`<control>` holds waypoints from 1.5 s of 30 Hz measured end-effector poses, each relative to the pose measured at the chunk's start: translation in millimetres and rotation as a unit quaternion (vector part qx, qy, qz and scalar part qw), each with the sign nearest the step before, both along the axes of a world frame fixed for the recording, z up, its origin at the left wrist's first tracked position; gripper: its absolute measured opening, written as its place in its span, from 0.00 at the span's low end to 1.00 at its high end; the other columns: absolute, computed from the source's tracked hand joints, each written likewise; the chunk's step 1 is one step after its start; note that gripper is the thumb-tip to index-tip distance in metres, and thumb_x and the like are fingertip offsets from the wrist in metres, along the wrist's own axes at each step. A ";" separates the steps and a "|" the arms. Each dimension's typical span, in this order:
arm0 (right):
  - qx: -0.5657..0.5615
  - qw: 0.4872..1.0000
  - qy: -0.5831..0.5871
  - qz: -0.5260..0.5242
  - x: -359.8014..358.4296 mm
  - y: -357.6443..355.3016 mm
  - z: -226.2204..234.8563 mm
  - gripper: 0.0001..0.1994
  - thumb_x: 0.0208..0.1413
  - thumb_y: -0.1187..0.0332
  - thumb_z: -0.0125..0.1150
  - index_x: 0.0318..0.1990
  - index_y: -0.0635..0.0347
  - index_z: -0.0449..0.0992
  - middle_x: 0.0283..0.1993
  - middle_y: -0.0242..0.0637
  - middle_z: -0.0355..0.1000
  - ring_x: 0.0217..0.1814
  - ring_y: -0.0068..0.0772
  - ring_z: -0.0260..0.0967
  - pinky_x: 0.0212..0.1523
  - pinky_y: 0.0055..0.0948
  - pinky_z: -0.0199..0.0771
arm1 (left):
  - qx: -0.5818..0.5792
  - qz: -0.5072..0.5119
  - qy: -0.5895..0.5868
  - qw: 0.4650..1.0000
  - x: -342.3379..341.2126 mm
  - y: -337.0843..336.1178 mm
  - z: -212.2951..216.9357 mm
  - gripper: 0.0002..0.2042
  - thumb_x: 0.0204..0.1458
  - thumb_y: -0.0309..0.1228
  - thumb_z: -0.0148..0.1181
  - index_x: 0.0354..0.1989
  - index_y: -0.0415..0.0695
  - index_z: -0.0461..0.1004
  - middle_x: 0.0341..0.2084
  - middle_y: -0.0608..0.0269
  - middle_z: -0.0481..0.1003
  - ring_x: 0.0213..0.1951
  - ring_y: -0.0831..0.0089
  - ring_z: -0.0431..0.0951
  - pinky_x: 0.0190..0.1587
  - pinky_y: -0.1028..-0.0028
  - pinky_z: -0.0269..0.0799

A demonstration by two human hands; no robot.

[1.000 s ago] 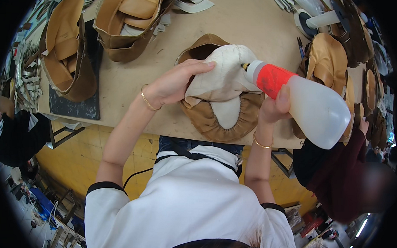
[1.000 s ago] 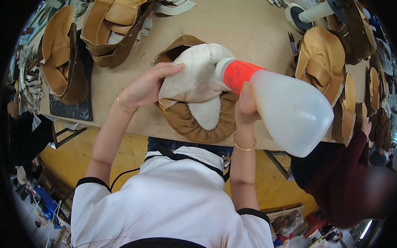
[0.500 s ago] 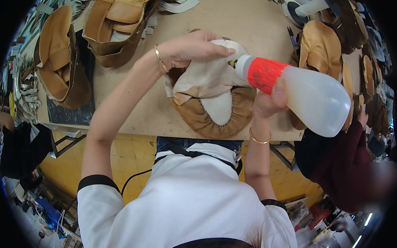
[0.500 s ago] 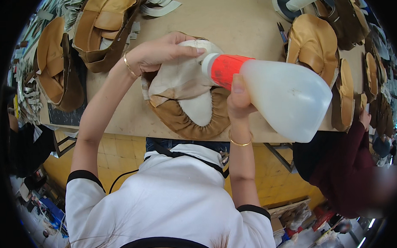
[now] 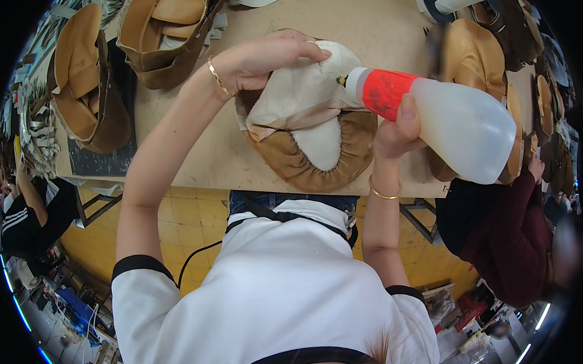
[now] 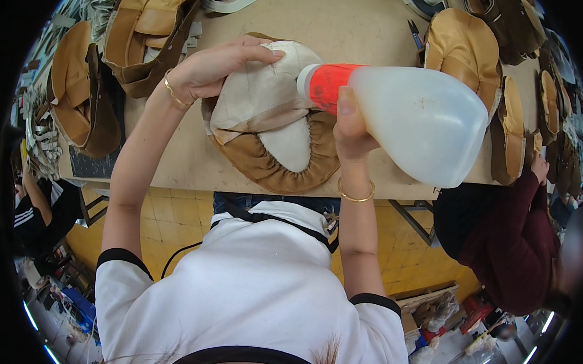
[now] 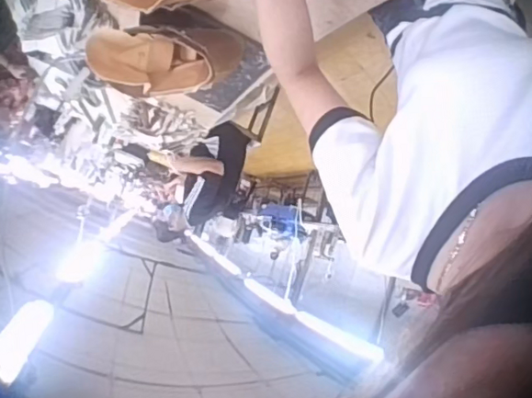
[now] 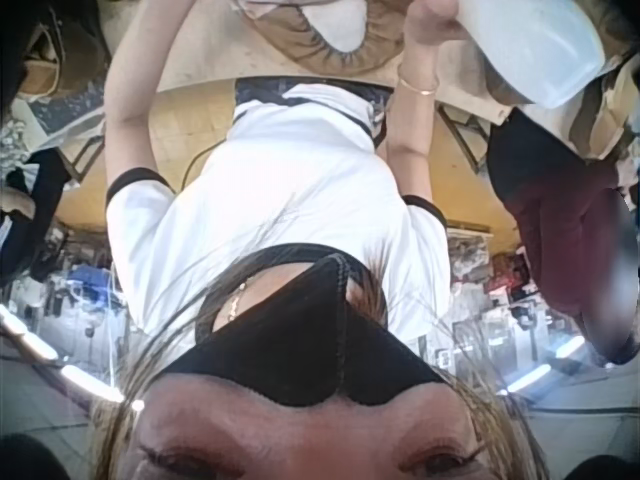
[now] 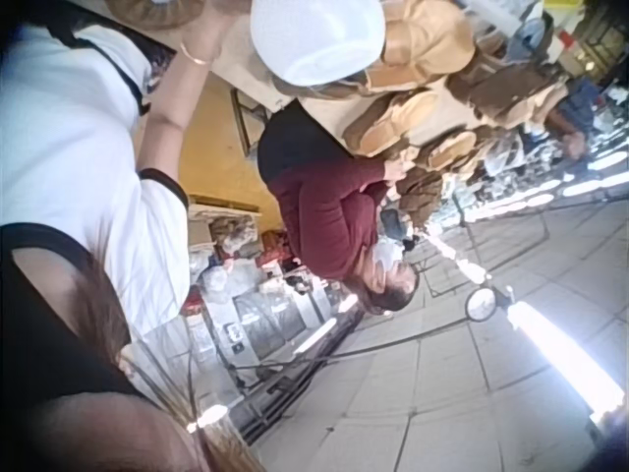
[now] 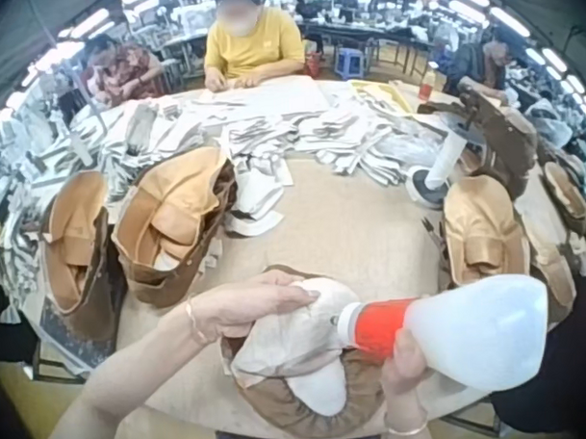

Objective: The person applies glue from a squeeze bottle to the edges of a white insole and presses it into a brown shoe upper. The person repeats this process on multiple shoe parts at a workbench.

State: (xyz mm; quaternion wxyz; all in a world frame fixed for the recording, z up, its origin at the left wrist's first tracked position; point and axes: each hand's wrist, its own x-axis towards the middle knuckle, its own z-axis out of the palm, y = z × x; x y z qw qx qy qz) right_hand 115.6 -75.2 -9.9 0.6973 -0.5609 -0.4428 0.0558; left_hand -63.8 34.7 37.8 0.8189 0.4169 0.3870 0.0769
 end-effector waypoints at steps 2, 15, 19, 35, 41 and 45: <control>0.030 0.999 0.041 0.008 2.0 0.9 -2.8 0.12 0.45 0.70 0.52 0.35 0.69 0.71 0.36 0.41 0.71 0.32 0.31 0.69 0.37 0.30 0.73 | 0.001 0.002 0.003 1.000 -0.9 -0.2 1.7 0.15 0.51 0.34 0.57 0.43 0.37 0.72 0.38 0.64 0.75 0.39 0.81 0.75 0.39 0.80 0.73; -0.030 0.986 -0.160 0.029 13.2 -26.7 -32.2 0.21 0.44 0.68 0.66 0.47 0.64 0.70 0.45 0.41 0.70 0.43 0.38 0.68 0.47 0.35 0.69 | 0.031 0.005 0.026 0.999 -2.8 -2.7 19.9 0.19 0.50 0.34 0.58 0.47 0.34 0.68 0.41 0.61 0.73 0.42 0.80 0.74 0.40 0.81 0.72; -0.067 0.969 -0.238 0.018 13.3 -36.2 -33.7 0.20 0.45 0.63 0.65 0.44 0.63 0.72 0.42 0.42 0.71 0.43 0.40 0.68 0.47 0.36 0.69 | 0.030 0.023 0.015 0.999 -2.0 -3.6 17.5 0.17 0.51 0.34 0.57 0.45 0.34 0.69 0.39 0.62 0.73 0.41 0.80 0.74 0.39 0.81 0.72; -0.065 0.984 -0.156 0.053 7.9 -28.4 -33.5 0.23 0.49 0.59 0.61 0.50 0.64 0.69 0.48 0.46 0.68 0.49 0.48 0.64 0.55 0.44 0.61 | 0.056 0.015 -0.014 0.998 -1.1 -4.2 7.9 0.15 0.52 0.33 0.56 0.43 0.35 0.70 0.39 0.62 0.74 0.39 0.82 0.73 0.42 0.80 0.70; -0.104 0.977 -0.183 0.021 9.1 -42.8 -30.6 0.20 0.48 0.61 0.61 0.47 0.64 0.71 0.44 0.45 0.70 0.44 0.46 0.67 0.50 0.41 0.66 | 0.088 0.009 -0.009 0.996 -1.0 -3.1 -0.7 0.17 0.54 0.36 0.55 0.46 0.36 0.70 0.41 0.63 0.73 0.41 0.82 0.73 0.43 0.80 0.70; -0.035 0.993 -0.109 -0.030 16.0 -42.2 -23.0 0.20 0.47 0.64 0.62 0.47 0.67 0.70 0.44 0.44 0.70 0.41 0.40 0.68 0.46 0.37 0.70 | 0.081 0.007 -0.081 0.993 -12.1 -3.4 -4.5 0.19 0.56 0.40 0.53 0.49 0.38 0.68 0.43 0.65 0.73 0.43 0.82 0.72 0.45 0.80 0.70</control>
